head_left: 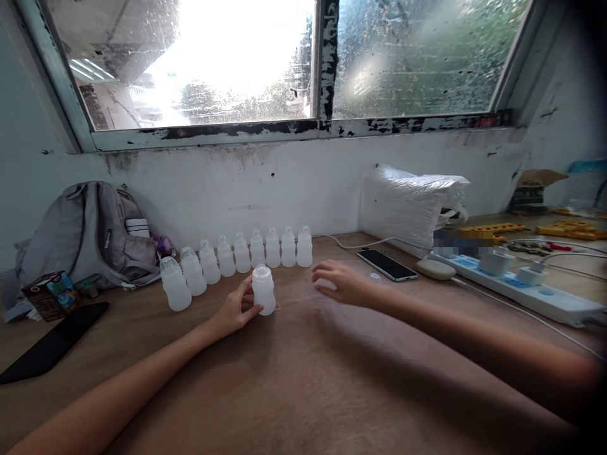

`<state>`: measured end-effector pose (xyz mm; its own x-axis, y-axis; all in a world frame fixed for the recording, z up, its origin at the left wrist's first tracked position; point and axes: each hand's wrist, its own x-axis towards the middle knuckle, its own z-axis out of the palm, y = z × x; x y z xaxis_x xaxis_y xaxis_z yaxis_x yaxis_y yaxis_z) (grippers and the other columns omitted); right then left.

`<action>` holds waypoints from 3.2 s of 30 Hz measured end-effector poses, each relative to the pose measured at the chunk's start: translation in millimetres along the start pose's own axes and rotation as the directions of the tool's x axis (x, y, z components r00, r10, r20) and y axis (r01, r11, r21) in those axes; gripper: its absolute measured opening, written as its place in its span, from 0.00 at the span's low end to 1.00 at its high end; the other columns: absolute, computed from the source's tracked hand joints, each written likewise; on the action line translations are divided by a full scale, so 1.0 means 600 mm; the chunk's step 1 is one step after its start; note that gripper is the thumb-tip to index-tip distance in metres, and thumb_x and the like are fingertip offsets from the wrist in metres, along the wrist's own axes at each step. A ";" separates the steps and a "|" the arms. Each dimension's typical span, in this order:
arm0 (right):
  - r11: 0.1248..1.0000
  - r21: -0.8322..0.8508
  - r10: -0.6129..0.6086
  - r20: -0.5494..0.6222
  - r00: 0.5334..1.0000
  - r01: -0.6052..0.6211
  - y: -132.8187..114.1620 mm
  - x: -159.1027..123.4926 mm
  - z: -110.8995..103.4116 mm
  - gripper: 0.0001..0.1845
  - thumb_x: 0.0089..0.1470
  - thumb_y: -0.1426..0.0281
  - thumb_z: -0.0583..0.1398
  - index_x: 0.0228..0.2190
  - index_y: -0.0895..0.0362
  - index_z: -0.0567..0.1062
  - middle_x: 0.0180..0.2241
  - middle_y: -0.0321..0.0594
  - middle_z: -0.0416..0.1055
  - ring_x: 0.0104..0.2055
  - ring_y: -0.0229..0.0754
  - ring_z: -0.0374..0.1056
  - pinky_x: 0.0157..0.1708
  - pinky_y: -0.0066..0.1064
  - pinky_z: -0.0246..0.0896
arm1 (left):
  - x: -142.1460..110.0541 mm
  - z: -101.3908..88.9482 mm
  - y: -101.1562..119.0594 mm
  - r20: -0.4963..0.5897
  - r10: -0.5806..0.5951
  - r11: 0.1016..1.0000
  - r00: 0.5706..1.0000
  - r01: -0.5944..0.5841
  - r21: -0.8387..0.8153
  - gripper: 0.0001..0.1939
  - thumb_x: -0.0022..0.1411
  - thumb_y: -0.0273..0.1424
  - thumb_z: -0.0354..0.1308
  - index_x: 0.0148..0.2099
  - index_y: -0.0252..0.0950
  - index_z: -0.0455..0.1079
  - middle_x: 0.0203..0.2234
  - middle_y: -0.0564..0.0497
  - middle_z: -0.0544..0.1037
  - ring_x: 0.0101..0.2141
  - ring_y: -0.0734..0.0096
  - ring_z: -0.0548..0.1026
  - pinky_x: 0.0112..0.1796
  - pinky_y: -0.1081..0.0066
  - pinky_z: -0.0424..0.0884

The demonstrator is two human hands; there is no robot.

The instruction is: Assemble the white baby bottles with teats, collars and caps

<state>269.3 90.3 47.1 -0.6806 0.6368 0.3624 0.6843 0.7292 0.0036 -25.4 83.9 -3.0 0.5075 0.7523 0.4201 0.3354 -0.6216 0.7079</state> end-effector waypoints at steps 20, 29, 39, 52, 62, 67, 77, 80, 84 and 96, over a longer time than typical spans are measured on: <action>0.862 0.411 0.283 0.095 0.954 -0.297 0.022 0.080 -0.112 0.27 0.44 0.52 0.56 0.38 0.59 0.70 0.26 0.40 0.69 0.26 0.37 0.65 0.26 0.28 0.58 | 0.005 -0.006 -0.006 0.156 -0.117 0.935 0.981 0.161 -0.316 0.32 0.51 0.36 0.61 0.56 0.38 0.53 0.49 0.43 0.66 0.47 0.60 0.68 0.49 0.58 0.60; 0.925 0.300 0.200 0.142 0.969 -0.235 -0.078 0.201 -0.128 0.26 0.38 0.47 0.58 0.20 0.59 0.70 0.22 0.38 0.68 0.20 0.33 0.62 0.19 0.25 0.54 | 0.004 -0.005 -0.010 0.154 -0.073 0.952 0.985 0.114 -0.282 0.30 0.52 0.36 0.59 0.56 0.37 0.54 0.48 0.43 0.67 0.46 0.62 0.68 0.48 0.60 0.62; 0.912 0.270 0.267 0.179 0.947 -0.309 -0.089 0.203 -0.104 0.31 0.35 0.42 0.56 0.15 0.59 0.63 0.17 0.35 0.61 0.16 0.29 0.53 0.16 0.23 0.47 | 0.001 -0.004 0.005 0.136 -0.083 0.996 0.987 0.088 -0.030 0.25 0.55 0.39 0.55 0.53 0.35 0.58 0.44 0.45 0.71 0.43 0.61 0.69 0.44 0.62 0.65; 0.946 0.140 0.276 0.117 0.954 -0.291 -0.114 0.202 -0.106 0.30 0.33 0.44 0.58 0.13 0.58 0.58 0.17 0.32 0.52 0.18 0.29 0.44 0.16 0.24 0.39 | 0.001 -0.001 0.006 0.126 -0.090 0.995 0.988 0.082 0.061 0.23 0.55 0.39 0.54 0.51 0.36 0.60 0.40 0.47 0.72 0.40 0.61 0.70 0.41 0.63 0.66; 0.942 0.071 0.311 0.177 0.934 -0.327 -0.115 0.209 -0.092 0.32 0.31 0.40 0.57 0.14 0.58 0.62 0.18 0.34 0.54 0.19 0.31 0.49 0.17 0.25 0.40 | 0.001 0.000 0.006 0.129 -0.078 0.996 0.989 0.071 0.056 0.21 0.56 0.40 0.53 0.49 0.36 0.61 0.39 0.47 0.72 0.39 0.62 0.70 0.41 0.64 0.66; 0.950 0.117 0.273 0.147 0.951 -0.290 -0.113 0.210 -0.086 0.33 0.41 0.40 0.49 0.13 0.58 0.60 0.16 0.33 0.52 0.17 0.30 0.44 0.17 0.26 0.39 | 0.001 0.000 0.008 0.126 -0.095 0.995 0.987 0.088 0.056 0.22 0.55 0.40 0.54 0.50 0.36 0.61 0.39 0.47 0.73 0.39 0.62 0.70 0.41 0.64 0.66; 0.937 0.188 0.230 0.305 0.924 -0.295 -0.105 0.196 -0.107 0.24 0.44 0.48 0.55 0.30 0.57 0.71 0.26 0.39 0.68 0.20 0.32 0.61 0.19 0.24 0.52 | 0.000 -0.002 0.014 0.143 -0.064 0.995 0.988 0.052 0.086 0.21 0.58 0.40 0.51 0.52 0.36 0.59 0.41 0.46 0.71 0.40 0.63 0.69 0.41 0.65 0.65; 0.945 0.227 0.157 0.320 0.934 -0.236 -0.096 0.196 -0.109 0.17 0.48 0.55 0.56 0.32 0.55 0.73 0.27 0.38 0.70 0.21 0.32 0.63 0.19 0.23 0.53 | 0.000 -0.001 0.013 0.137 -0.061 0.994 0.989 0.048 0.098 0.21 0.58 0.40 0.50 0.51 0.36 0.60 0.40 0.47 0.72 0.40 0.63 0.70 0.41 0.66 0.66; 0.960 0.241 0.076 0.268 0.960 -0.144 -0.091 0.197 -0.108 0.14 0.47 0.60 0.57 0.36 0.52 0.74 0.32 0.37 0.71 0.26 0.33 0.64 0.21 0.23 0.54 | 0.000 0.000 0.008 0.127 -0.065 0.993 0.990 0.052 0.101 0.22 0.57 0.41 0.51 0.51 0.36 0.59 0.41 0.47 0.72 0.40 0.62 0.70 0.41 0.66 0.65; 0.974 0.186 0.078 0.252 0.965 -0.127 -0.099 0.197 -0.105 0.14 0.47 0.61 0.58 0.36 0.51 0.75 0.35 0.38 0.70 0.31 0.36 0.64 0.22 0.23 0.52 | 0.000 0.000 0.014 0.131 -0.072 0.991 0.989 0.056 0.120 0.22 0.57 0.40 0.52 0.51 0.35 0.60 0.40 0.46 0.72 0.39 0.62 0.70 0.40 0.65 0.66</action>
<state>164.5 106.7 148.3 -0.6690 0.7343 0.1151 0.7047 0.6759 -0.2155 -23.0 78.7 2.8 0.5816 0.7601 0.2898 0.4567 -0.5999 0.6569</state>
